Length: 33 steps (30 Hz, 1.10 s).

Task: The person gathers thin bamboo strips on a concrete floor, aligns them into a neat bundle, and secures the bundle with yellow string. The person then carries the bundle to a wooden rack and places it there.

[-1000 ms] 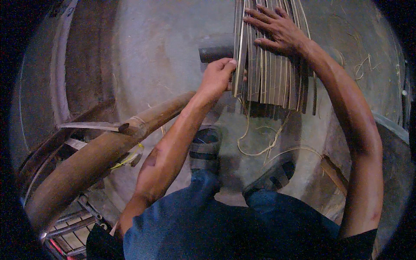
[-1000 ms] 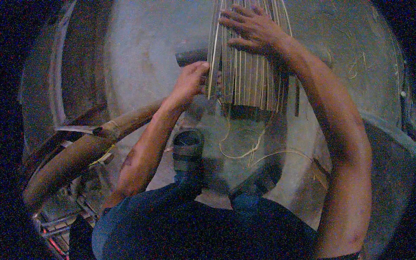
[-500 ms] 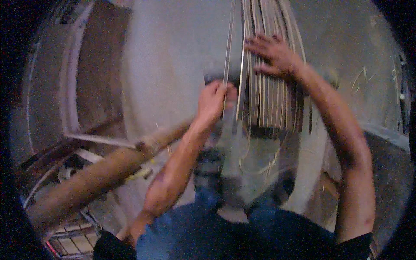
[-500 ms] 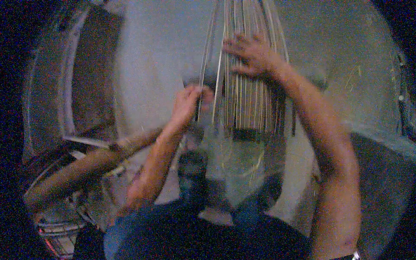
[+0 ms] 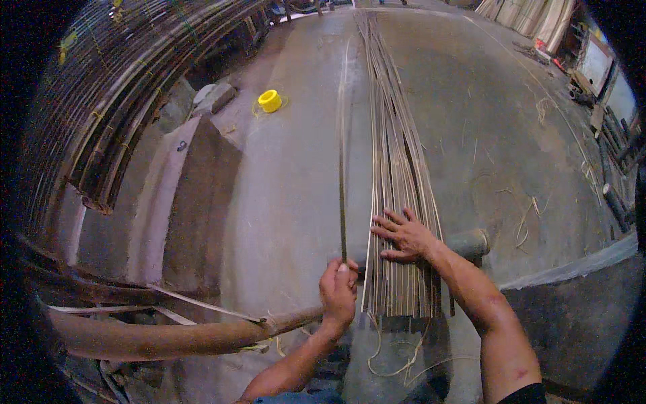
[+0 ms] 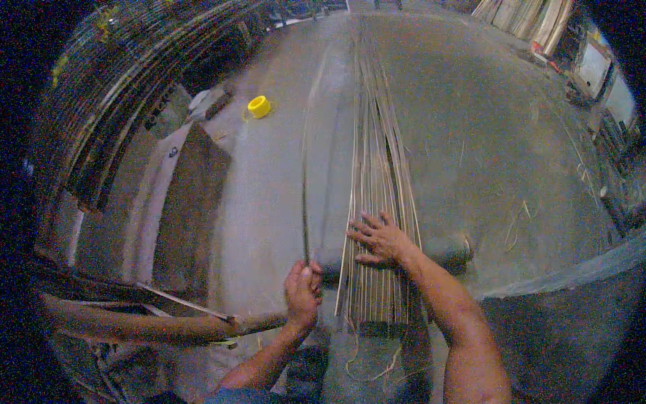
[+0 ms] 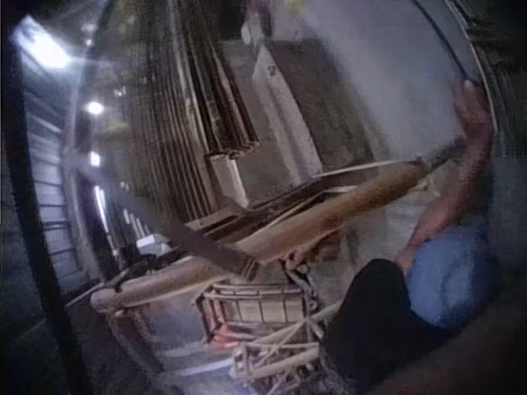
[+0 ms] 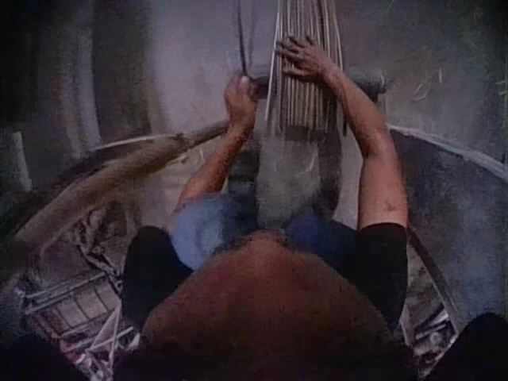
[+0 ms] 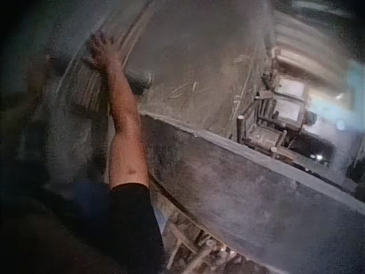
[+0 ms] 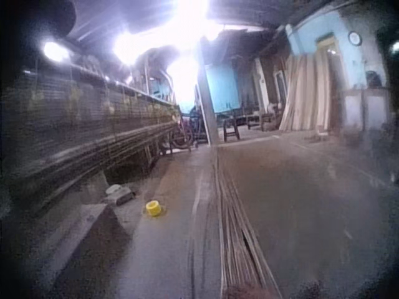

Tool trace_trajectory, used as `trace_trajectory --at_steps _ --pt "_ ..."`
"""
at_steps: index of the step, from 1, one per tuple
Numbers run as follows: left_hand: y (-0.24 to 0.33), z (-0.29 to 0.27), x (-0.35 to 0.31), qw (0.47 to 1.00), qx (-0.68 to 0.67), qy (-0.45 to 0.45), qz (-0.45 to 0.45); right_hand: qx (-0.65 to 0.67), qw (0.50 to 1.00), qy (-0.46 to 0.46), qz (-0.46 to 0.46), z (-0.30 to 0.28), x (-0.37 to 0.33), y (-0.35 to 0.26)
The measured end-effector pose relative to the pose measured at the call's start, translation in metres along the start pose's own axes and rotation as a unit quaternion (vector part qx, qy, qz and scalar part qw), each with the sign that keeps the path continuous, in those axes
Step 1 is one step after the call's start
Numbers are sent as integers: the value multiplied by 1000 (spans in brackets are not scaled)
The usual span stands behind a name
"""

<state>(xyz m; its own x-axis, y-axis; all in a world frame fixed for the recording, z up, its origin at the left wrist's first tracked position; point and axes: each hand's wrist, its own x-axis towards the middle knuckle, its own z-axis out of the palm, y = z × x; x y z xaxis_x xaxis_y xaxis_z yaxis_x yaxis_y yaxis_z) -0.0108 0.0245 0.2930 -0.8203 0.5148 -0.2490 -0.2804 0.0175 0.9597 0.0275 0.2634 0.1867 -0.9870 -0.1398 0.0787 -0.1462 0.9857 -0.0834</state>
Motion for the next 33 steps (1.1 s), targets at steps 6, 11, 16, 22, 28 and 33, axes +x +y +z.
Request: trace_trajectory --at_steps 6,11,16,22,28,33 --pt "-20 7 11 990 47 43 123 -20 1000 12 8 -3 0 -5" --pt "-54 -2 43 977 174 46 117 -3 1000 -10 11 -4 -1 -4" --pt "-58 -13 52 963 241 63 102 -10 1000 -21 18 -4 -1 -7" --pt "-64 -47 65 926 338 151 77 -7 1000 -15 14 -2 -1 -7" --pt "-78 -55 63 866 424 245 101 -12 1000 -13 18 3 -2 -5" --pt "-91 -71 66 875 405 263 35 7 1000 -11 17 -2 -2 -7"
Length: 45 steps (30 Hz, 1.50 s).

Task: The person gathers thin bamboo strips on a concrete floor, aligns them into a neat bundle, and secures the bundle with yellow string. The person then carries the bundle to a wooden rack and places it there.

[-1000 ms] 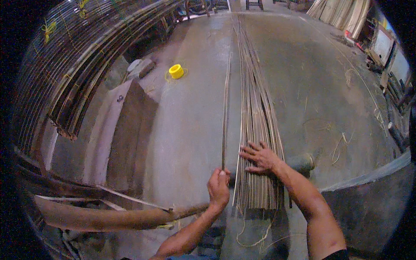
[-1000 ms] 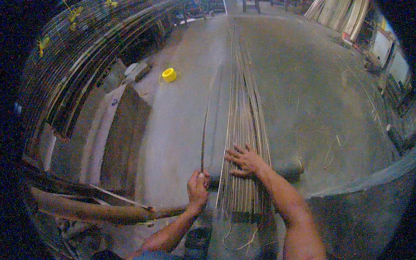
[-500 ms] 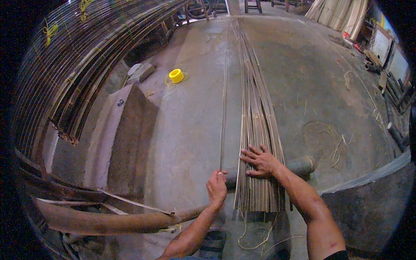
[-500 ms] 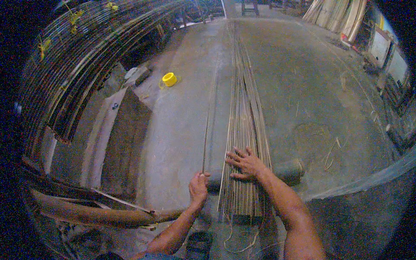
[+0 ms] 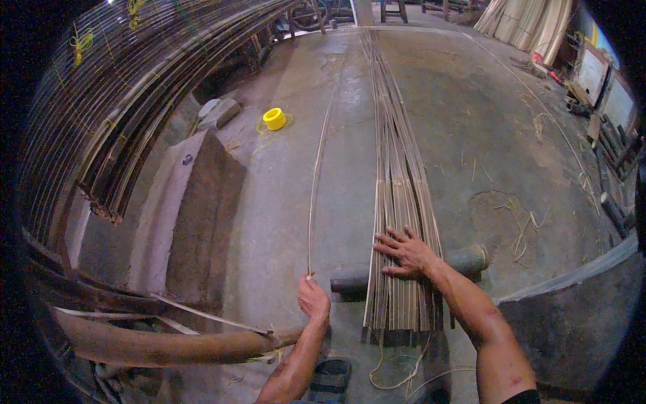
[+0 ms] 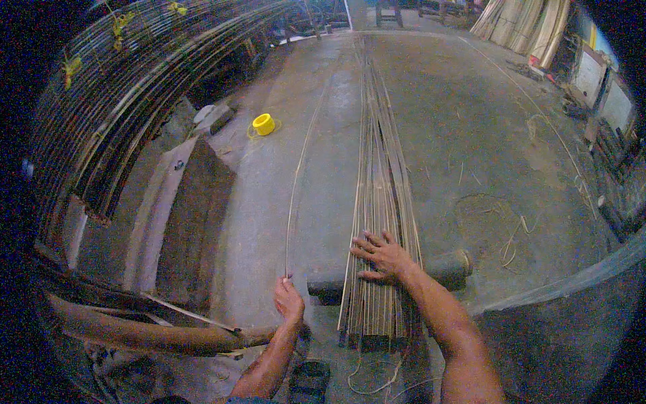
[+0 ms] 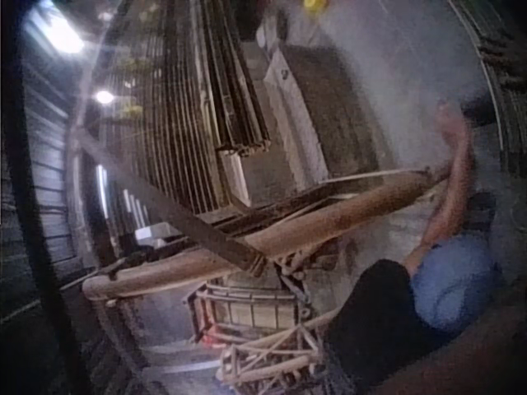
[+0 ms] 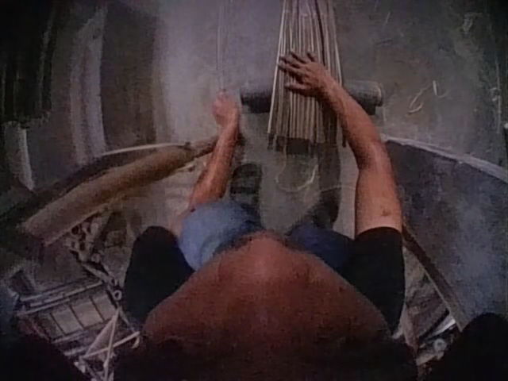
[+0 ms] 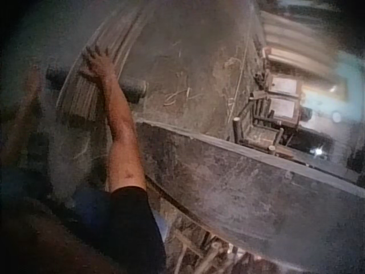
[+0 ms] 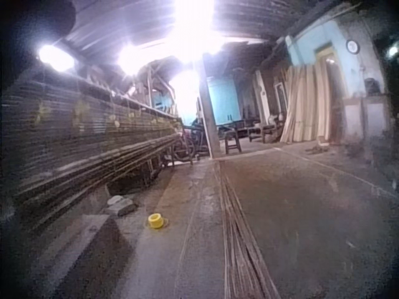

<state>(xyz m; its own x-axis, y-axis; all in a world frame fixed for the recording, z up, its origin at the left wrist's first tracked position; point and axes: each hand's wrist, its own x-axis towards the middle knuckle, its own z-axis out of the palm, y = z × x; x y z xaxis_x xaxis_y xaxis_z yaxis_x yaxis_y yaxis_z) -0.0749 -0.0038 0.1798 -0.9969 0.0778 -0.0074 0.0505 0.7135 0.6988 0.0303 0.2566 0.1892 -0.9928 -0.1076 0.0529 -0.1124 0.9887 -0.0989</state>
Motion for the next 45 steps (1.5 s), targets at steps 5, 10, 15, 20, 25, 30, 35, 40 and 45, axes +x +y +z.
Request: trace_trajectory --at_steps 5,10,15,20,25,30,35,40,45 --pt "-10 3 -2 991 92 75 57 6 1000 -8 6 -13 8 -1" --pt "35 -2 -17 960 -162 -166 157 55 993 -93 50 8 4 12" --pt "28 4 -23 909 -169 -369 98 -5 1000 15 -8 -1 8 7" --pt "28 12 -27 887 -172 -428 17 -22 1000 16 -10 6 7 7" --pt "27 17 -21 890 -120 -435 66 -32 999 -3 -2 0 10 5" --pt "39 9 -25 884 -262 -368 -121 -10 1000 -7 -4 4 3 6" --pt "83 -37 -49 916 -263 -302 27 -12 1000 5 0 -1 5 9" --pt "109 -63 -56 872 -399 -283 -28 -4 1000 8 8 -2 1 6" --pt "90 16 -11 943 -190 -167 217 9 1000 -14 -7 4 10 8"
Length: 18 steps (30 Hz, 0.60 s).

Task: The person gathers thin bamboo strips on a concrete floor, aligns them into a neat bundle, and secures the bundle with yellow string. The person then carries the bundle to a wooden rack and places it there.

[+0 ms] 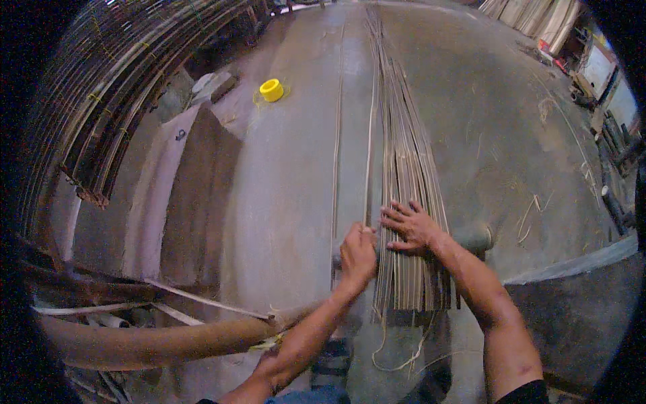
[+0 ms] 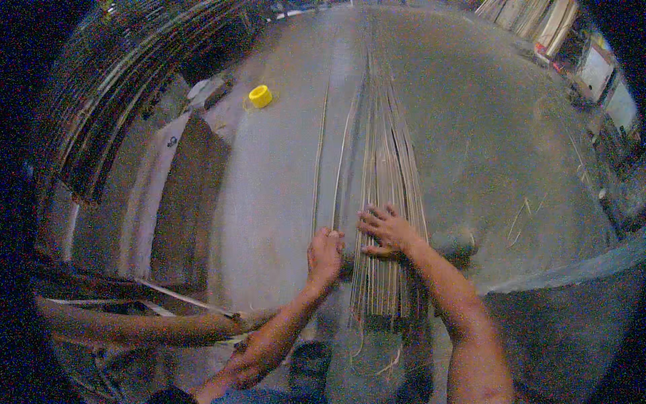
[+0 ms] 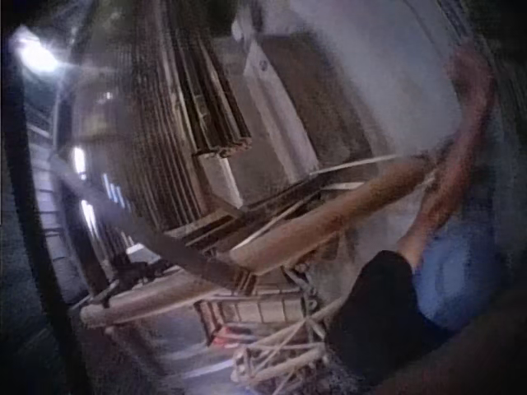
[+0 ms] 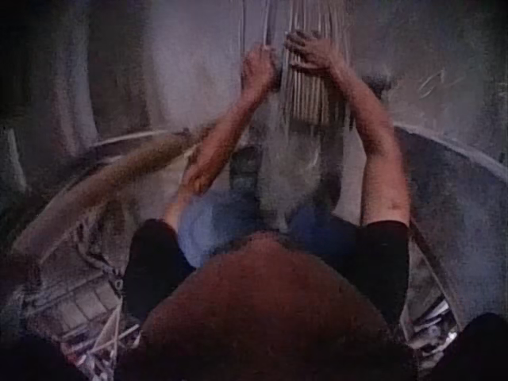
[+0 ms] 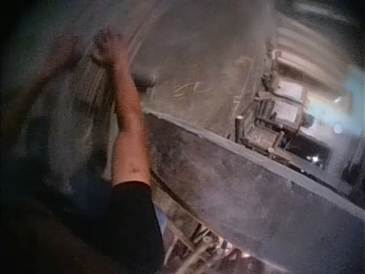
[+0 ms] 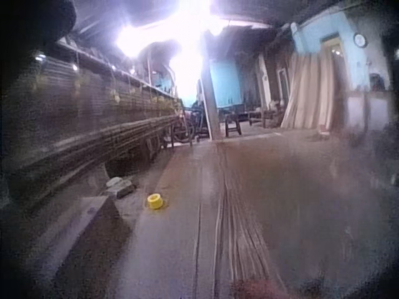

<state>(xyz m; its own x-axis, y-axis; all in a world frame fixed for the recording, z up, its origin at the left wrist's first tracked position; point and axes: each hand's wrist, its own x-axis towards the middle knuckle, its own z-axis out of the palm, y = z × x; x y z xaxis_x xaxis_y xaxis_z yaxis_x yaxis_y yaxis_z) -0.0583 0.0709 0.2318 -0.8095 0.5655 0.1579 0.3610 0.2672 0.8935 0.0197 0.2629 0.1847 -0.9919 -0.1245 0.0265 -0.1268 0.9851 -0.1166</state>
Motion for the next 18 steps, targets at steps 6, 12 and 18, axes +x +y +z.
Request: trace_trajectory --at_steps 6,12,18 --pt "102 -28 -57 897 -394 -50 -196 -37 999 14 16 -7 -9 -3" --pt "52 -4 -64 962 -225 -37 -152 -35 999 29 21 -6 -9 -2" --pt "19 2 -63 981 -123 -30 -150 -16 999 -2 31 -6 -9 -5"
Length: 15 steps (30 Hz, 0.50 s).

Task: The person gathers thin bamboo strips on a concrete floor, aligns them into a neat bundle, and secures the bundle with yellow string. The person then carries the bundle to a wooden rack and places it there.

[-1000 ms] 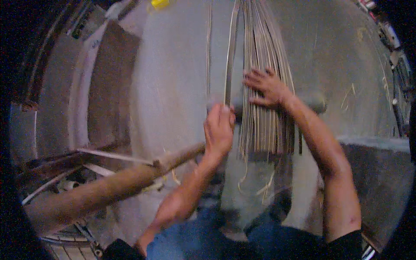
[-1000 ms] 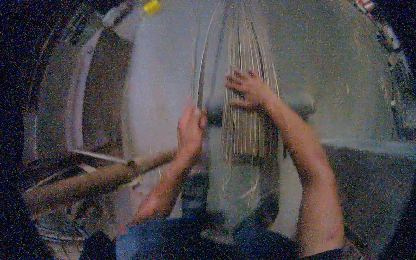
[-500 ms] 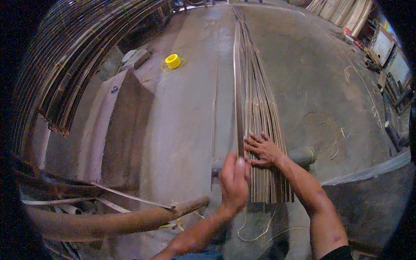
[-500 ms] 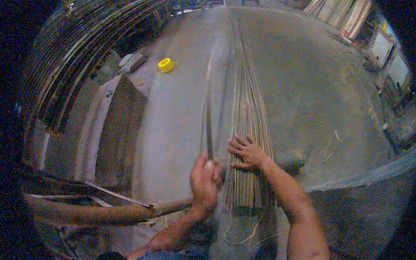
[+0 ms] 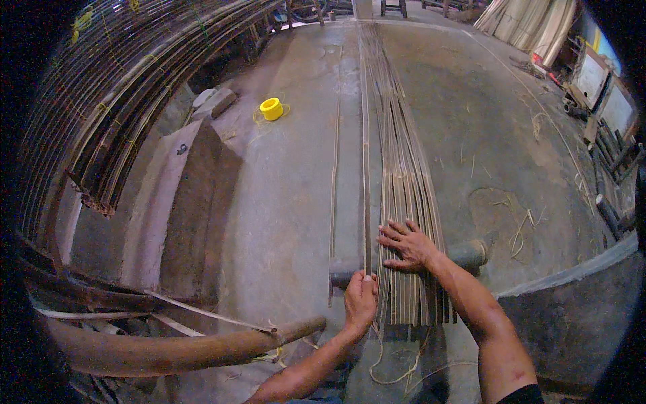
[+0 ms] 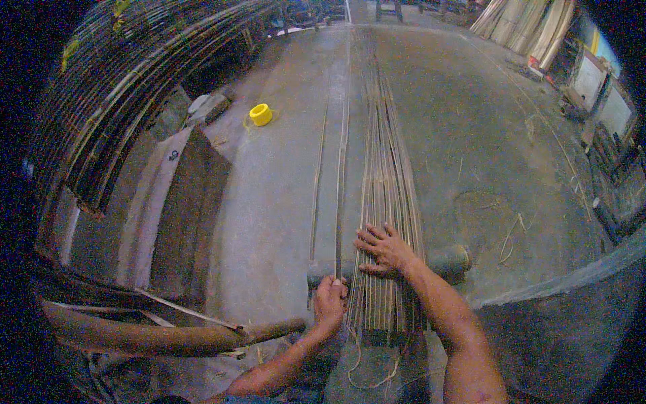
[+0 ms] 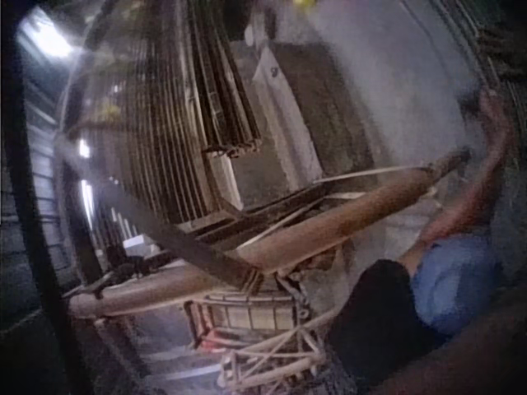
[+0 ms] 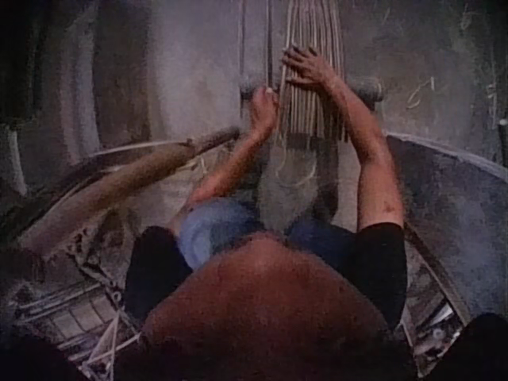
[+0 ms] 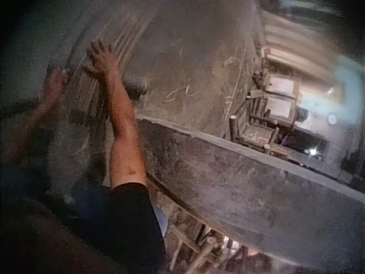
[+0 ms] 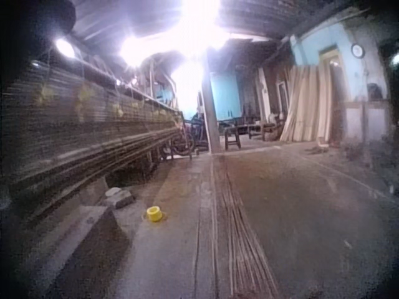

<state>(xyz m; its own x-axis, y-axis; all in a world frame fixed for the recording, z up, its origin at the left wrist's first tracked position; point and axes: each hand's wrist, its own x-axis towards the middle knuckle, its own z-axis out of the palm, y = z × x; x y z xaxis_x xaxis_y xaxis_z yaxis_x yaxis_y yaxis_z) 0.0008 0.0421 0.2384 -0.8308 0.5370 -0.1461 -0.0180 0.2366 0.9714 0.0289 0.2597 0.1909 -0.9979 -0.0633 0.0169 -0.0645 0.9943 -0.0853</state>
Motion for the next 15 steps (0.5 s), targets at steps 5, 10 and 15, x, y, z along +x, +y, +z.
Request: trace_trajectory --at_steps 5,10,15 --pt "0 7 -7 999 -47 -3 7 27 999 19 -3 -2 -1 -1" --pt "-10 -6 30 997 -23 -22 -77 0 1000 19 -3 -3 1 0" --pt "-19 -14 25 997 64 4 -36 11 999 33 -9 2 2 2"
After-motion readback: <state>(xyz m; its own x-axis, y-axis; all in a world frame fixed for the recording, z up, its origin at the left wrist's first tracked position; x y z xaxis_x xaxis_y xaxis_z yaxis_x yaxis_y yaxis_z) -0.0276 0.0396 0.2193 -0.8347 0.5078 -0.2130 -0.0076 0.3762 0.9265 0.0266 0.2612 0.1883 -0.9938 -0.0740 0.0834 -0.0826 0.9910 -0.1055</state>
